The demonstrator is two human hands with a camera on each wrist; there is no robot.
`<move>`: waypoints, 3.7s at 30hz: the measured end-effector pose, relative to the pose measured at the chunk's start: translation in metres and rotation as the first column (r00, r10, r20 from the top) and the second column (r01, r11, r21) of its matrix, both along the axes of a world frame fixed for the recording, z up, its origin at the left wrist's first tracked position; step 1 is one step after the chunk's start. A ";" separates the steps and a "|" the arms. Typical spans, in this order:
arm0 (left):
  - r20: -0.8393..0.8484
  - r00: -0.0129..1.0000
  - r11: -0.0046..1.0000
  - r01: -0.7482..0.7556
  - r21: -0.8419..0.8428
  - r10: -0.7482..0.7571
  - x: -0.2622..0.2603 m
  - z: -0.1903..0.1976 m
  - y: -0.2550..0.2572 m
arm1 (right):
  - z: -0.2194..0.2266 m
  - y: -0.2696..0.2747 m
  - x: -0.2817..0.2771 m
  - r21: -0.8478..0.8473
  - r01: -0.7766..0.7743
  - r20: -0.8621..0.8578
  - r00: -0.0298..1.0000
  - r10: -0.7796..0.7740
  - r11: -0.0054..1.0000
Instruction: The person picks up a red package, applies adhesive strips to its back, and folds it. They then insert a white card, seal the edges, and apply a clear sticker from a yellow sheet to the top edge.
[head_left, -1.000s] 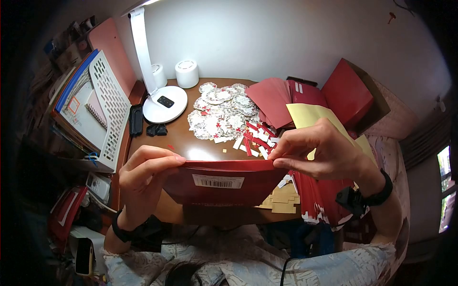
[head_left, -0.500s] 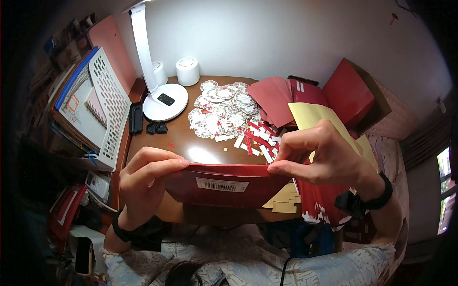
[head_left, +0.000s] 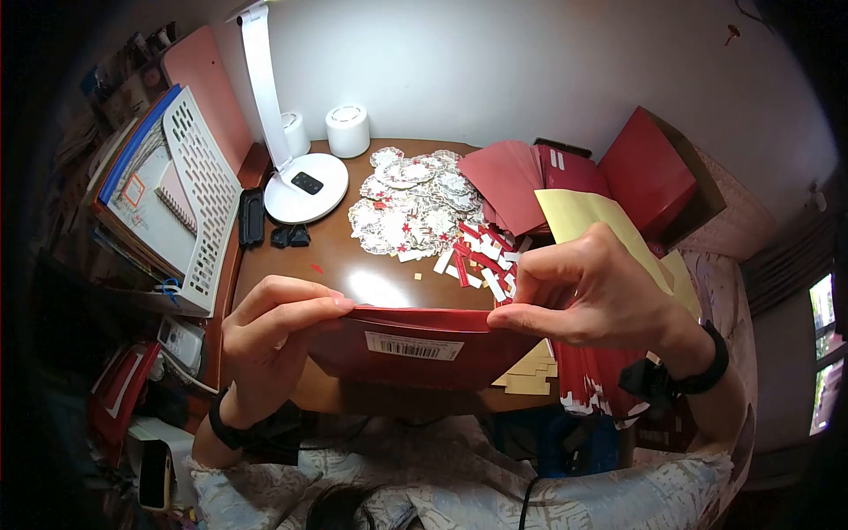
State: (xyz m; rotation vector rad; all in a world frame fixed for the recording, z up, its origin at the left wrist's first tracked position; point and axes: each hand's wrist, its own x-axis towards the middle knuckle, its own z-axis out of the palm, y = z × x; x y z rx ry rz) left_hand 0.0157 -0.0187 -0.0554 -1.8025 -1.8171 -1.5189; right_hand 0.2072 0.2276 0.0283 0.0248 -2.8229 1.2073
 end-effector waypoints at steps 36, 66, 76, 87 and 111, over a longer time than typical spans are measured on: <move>0.072 0.997 0.998 -0.040 0.039 0.037 -0.001 -0.006 0.003 | -0.014 0.006 0.014 -0.246 0.071 0.019 0.997 -0.069 0.967; 0.190 0.977 0.989 -0.120 0.088 0.102 -0.007 -0.014 -0.011 | -0.055 -0.031 0.021 -0.321 0.170 -0.468 0.827 -0.312 0.932; 0.167 0.980 0.993 -0.107 -0.041 0.112 -0.014 0.002 -0.021 | -0.053 -0.028 0.015 -0.088 0.172 -0.574 0.796 -0.191 0.981; -0.102 0.973 0.940 0.171 -0.297 -0.209 0.005 0.084 0.027 | -0.013 -0.037 -0.011 -0.109 0.171 -0.546 0.813 -0.203 0.979; -0.018 0.992 0.982 0.119 -0.146 -0.123 0.014 0.089 0.051 | -0.006 -0.036 -0.017 -0.010 0.165 -0.619 0.774 -0.135 0.986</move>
